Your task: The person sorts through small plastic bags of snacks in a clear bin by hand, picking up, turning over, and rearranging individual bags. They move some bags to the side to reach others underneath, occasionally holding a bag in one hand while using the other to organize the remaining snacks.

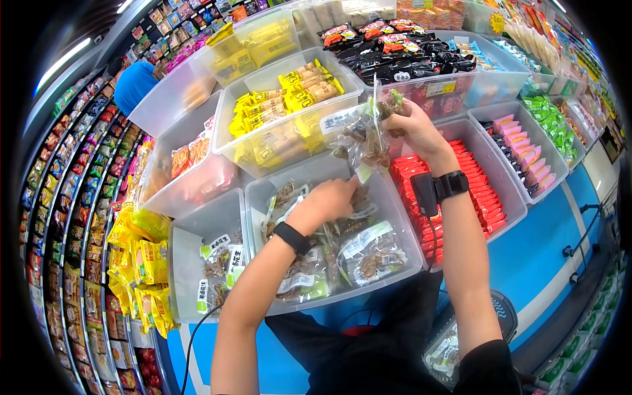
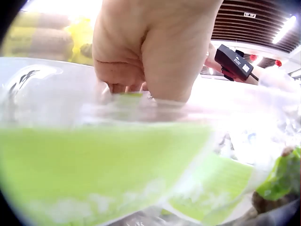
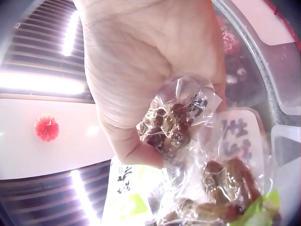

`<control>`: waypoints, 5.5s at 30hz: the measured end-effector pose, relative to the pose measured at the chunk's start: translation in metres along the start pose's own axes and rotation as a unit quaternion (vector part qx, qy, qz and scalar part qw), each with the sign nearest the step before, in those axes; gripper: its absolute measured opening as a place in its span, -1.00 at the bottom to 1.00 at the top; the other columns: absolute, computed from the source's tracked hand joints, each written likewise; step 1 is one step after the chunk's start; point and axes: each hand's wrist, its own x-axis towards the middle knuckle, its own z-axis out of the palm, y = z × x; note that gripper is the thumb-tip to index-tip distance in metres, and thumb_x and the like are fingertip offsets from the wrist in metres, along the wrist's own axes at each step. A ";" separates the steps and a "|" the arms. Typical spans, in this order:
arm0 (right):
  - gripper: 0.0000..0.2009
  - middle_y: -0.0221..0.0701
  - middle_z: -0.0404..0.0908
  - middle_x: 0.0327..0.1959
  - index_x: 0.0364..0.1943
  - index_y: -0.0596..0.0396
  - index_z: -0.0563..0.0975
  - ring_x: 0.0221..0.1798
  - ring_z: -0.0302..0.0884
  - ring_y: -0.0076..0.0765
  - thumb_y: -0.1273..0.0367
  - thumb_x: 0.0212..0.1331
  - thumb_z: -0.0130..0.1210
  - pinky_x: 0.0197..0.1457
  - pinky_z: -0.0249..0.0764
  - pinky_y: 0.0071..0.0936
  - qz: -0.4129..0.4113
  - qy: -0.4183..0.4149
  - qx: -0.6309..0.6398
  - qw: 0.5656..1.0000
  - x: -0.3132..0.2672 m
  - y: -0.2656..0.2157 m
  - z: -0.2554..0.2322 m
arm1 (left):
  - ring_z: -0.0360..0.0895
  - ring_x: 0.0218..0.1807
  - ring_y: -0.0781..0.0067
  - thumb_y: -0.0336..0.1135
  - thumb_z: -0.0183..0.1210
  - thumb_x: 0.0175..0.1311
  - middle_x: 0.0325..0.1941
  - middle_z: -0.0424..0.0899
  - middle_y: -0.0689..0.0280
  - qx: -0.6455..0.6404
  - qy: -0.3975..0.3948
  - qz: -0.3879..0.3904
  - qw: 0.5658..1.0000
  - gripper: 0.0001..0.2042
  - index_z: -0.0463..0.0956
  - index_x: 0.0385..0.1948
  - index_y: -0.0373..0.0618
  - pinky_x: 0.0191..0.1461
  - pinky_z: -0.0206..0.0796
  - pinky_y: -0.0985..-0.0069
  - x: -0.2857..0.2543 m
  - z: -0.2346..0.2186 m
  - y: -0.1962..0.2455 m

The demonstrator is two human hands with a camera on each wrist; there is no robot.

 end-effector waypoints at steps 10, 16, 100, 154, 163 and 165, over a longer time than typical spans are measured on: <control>-0.82 -0.61 0.46 -0.45 -0.27 0.09 0.52 -0.47 0.30 -0.70 0.48 0.00 0.22 -0.43 0.18 -0.62 -0.008 0.019 0.010 1.000 0.000 0.001 0.002 | 0.64 -0.21 -0.05 -0.51 0.08 0.17 -0.14 0.59 0.04 0.115 0.179 0.101 0.972 -0.82 0.48 -0.19 -0.25 -0.13 0.50 0.13 0.004 0.011 -0.020; -0.81 -0.61 0.46 -0.46 -0.27 0.08 0.52 -0.49 0.30 -0.70 0.47 -0.01 0.22 -0.44 0.17 -0.63 -0.007 0.019 0.009 1.000 0.001 0.002 0.001 | 0.63 -0.18 -0.02 -0.45 0.12 0.14 -0.06 0.56 0.10 0.079 0.102 0.048 0.990 -0.85 0.61 -0.27 -0.09 -0.09 0.50 0.12 0.005 0.002 -0.011; -0.70 -0.65 0.47 -0.38 -0.11 0.09 0.53 -0.44 0.26 -0.72 0.52 0.00 0.17 -0.36 0.16 -0.63 0.013 -0.005 -0.016 1.000 0.001 0.006 0.003 | 0.29 0.37 -0.21 0.12 0.55 -0.34 0.33 0.34 -0.11 0.049 -0.060 -0.014 0.997 0.07 0.25 0.31 -0.22 0.36 0.30 0.11 0.010 0.020 -0.008; -0.81 -0.61 0.46 -0.46 -0.24 0.13 0.53 -0.49 0.28 -0.69 0.53 0.00 0.16 -0.41 0.19 -0.61 -0.001 0.002 -0.022 1.000 -0.001 0.006 0.014 | 0.28 0.42 -0.14 0.26 0.34 -0.02 0.40 0.30 -0.23 0.043 -0.178 0.027 0.983 0.10 0.01 0.46 -0.33 0.45 0.18 0.15 0.026 0.001 -0.019; -0.78 -0.60 0.45 -0.45 -0.23 0.15 0.51 -0.47 0.30 -0.69 0.55 -0.01 0.17 -0.41 0.21 -0.61 0.008 -0.007 -0.038 0.999 -0.001 0.001 0.018 | 0.62 0.05 -0.02 0.16 0.32 0.08 -0.15 0.72 0.02 0.093 -0.046 0.020 0.994 -0.40 0.56 0.00 -0.16 0.16 0.43 0.16 0.028 0.027 -0.025; -0.78 -0.59 0.47 -0.43 -0.24 0.16 0.51 -0.44 0.32 -0.68 0.55 -0.03 0.18 -0.38 0.25 -0.60 0.016 -0.010 -0.030 0.999 -0.003 -0.002 0.021 | 0.70 -0.12 0.10 0.02 0.24 0.28 -0.26 0.71 0.06 0.204 0.036 0.086 0.975 -0.49 0.42 0.16 -0.03 -0.04 0.53 0.22 0.028 0.043 -0.022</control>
